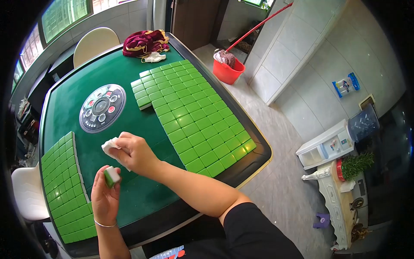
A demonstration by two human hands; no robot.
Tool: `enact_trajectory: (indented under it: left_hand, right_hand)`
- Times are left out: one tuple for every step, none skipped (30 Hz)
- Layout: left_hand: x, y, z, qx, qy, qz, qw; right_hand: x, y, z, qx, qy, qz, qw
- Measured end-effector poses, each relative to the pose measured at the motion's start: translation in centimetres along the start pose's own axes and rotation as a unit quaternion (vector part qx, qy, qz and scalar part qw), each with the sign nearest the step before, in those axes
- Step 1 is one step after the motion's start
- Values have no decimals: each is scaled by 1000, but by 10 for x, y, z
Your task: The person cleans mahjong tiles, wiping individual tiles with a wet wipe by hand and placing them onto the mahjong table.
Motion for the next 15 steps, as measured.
enact_trajectory:
  left_hand:
    - [3,3,0,14,46,40,998]
    - [5,5,-1,29,91,80,992]
    - [7,5,0,45,127,93,987]
    - [15,9,0,57,215,135,966]
    - [18,8,-3,33,264,158,951]
    - [22,10,-8,9,311,181,933]
    - [25,9,-11,13,336,177,925]
    - [26,10,-12,38,339,202,918]
    - [29,12,-13,62,342,227,910]
    - [31,13,-14,86,345,251,900]
    - [34,17,-17,84,376,282,879]
    - [33,19,-16,77,384,279,877]
    - [30,19,-16,76,391,280,873]
    - [30,17,-20,81,398,286,868]
    - [33,21,-25,107,419,354,829]
  right_hand:
    - [-2,-2,0,13,-3,16,1000]
    - [-5,-4,-1,25,-5,31,999]
    - [-21,2,-4,12,-71,19,997]
    - [-38,8,-10,-1,-136,7,991]
    - [-46,17,-18,-36,-171,-52,983]
    - [-50,25,-25,-71,-206,-111,970]
    - [-53,24,-23,-61,-228,-127,963]
    - [-44,19,-17,-41,-183,-117,975]
    - [-33,13,-11,-20,-138,-107,984]
    - [-22,8,-6,1,-93,-97,991]
    - [-22,4,-5,4,-110,-126,986]
    - [-34,4,-7,-5,-145,-129,981]
    - [-51,6,-10,-17,-176,-126,976]
    - [-61,13,-17,-29,-205,-115,972]
    - [-65,25,-25,-31,-242,-108,964]
Point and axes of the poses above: each hand's wrist, its own z-axis towards the middle knuckle, its own y-axis out of the palm, x = y × z, the point moved 8 cm from there along z, towards the middle knuckle, and after that the axes turned 12 degrees about x, right-handed, at the moved point
